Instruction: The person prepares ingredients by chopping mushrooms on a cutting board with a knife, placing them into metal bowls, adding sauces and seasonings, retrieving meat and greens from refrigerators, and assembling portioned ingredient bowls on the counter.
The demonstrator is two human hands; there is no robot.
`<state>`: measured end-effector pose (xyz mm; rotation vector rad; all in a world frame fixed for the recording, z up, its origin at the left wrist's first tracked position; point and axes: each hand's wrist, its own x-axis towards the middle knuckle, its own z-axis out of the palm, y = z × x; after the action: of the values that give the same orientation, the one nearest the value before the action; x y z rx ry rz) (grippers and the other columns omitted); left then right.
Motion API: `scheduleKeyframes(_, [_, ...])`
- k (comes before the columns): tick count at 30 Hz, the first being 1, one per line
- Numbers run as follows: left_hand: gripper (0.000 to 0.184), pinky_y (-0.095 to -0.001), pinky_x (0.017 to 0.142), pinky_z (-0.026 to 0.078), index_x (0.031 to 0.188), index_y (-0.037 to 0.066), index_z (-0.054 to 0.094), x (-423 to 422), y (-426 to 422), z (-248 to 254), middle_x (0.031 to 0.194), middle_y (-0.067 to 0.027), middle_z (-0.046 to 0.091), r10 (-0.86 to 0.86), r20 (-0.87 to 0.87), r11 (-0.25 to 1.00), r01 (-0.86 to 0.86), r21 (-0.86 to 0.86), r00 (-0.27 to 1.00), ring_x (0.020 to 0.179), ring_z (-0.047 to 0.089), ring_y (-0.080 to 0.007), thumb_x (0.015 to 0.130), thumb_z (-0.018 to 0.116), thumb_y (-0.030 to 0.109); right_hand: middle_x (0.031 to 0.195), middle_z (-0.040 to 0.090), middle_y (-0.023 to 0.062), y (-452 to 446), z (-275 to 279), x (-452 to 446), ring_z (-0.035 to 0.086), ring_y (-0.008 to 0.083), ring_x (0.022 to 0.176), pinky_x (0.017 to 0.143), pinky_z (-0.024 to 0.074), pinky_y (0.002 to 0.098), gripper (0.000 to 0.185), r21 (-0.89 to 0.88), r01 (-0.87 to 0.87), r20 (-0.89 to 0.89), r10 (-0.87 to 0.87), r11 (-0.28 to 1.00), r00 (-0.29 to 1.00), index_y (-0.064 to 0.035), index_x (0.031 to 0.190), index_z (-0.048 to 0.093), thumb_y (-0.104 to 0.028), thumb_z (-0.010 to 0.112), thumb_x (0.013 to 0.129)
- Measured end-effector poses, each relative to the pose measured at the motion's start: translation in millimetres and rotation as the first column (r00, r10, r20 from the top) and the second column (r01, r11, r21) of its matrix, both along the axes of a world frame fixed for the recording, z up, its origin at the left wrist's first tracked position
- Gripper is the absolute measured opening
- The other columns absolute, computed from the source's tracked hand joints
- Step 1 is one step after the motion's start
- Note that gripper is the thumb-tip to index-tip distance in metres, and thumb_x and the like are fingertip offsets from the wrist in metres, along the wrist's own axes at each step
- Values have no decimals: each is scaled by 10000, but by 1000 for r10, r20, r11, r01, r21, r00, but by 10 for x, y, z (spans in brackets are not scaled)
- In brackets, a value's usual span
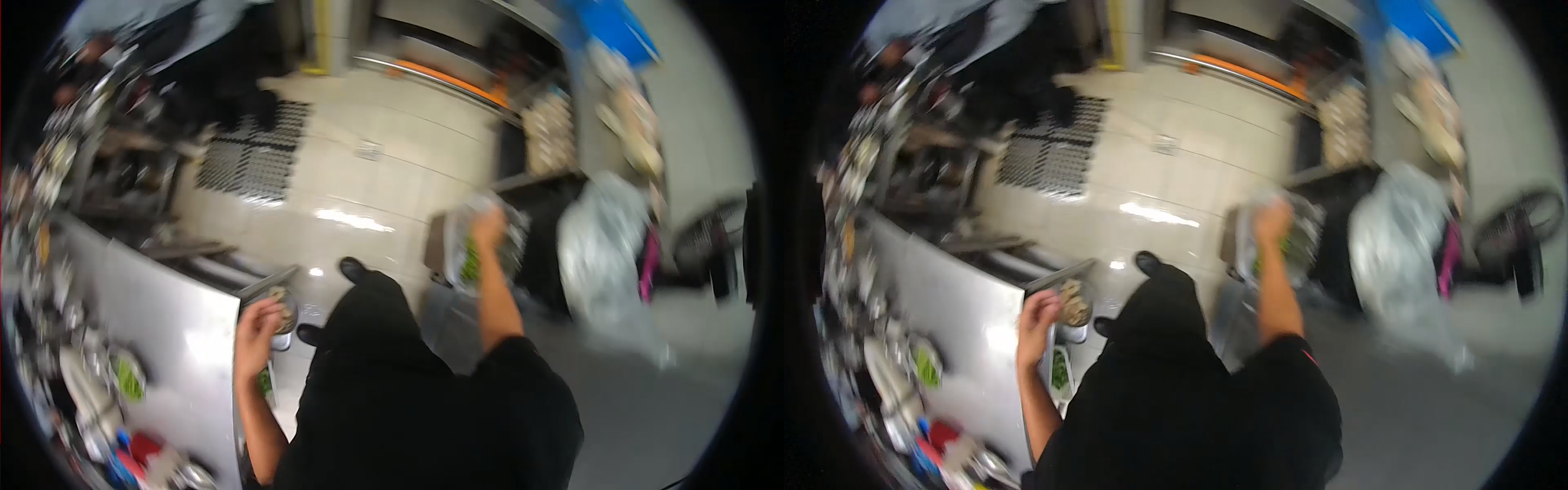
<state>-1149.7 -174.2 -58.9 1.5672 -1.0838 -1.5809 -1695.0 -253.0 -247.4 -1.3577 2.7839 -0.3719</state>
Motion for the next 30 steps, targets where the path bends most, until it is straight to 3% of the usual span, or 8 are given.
scheduleKeyframes(5, [488,-322,848,492,1370,109,433,-30,-159,-151,1111,-116,602,-190,190,979,201,-42,963,982,598,-194,913,581,193,1324,466,246,152,-169,-745,559,451,1077,777,503,580,826,773,296,-357,0,561,934,-26,1300,494,-671,545,786])
scheduleKeyframes(9, [629,-323,780,499,1452,104,269,-70,-61,-68,1068,-131,619,-142,193,990,142,19,971,846,631,-206,924,571,264,877,663,213,-621,-872,-420,645,369,809,691,501,446,342,353,-601,-19,648,717,762,30,913,663,-288,635,788])
scheduleKeyframes(12, [654,-306,726,496,1458,66,233,-9,148,97,986,-108,620,-85,54,988,77,134,995,729,625,-157,930,562,272,719,583,184,-1497,25,1801,566,314,671,617,443,394,100,-116,-560,497,536,820,682,22,782,556,-66,569,829])
scheduleKeyframes(16, [646,-278,649,487,1444,64,279,210,648,154,947,-71,602,105,70,989,-111,98,992,688,591,-126,928,580,310,963,671,172,-1723,1286,4628,643,234,860,773,487,316,235,-634,-691,538,840,347,-73,14,1087,613,-98,540,894])
scheduleKeyframes(21, [582,-265,608,474,1376,31,397,416,1165,246,841,-57,595,469,144,881,-472,-18,871,666,560,-108,915,599,322,923,667,182,-852,1953,7263,649,283,849,743,495,360,288,-553,-811,590,596,-194,-545,-12,1013,642,-260,531,919])
scheduleKeyframes(24, [572,-260,604,472,1361,11,408,401,1423,-6,828,-57,598,630,167,776,-624,-91,759,677,559,-107,909,613,295,813,626,195,-318,1161,8654,670,262,722,652,519,376,287,-683,-410,-139,658,-605,-740,20,1018,615,-211,458,951])
scheduleKeyframes(26, [543,-246,604,470,1329,-5,436,308,1527,68,816,-61,607,720,129,693,-715,-88,682,672,568,-105,898,632,260,777,644,187,43,1540,8916,660,252,597,571,517,376,256,-344,-882,743,481,-322,-465,40,990,612,-184,513,912])
scheduleKeyframes(30, [467,-231,603,470,1265,-2,504,87,1793,-112,810,-67,632,832,137,544,-839,-5,538,652,596,-103,892,638,246,649,643,120,329,1587,8865,644,211,531,478,493,341,215,-487,-869,820,298,-88,-489,39,886,610,-164,568,832])
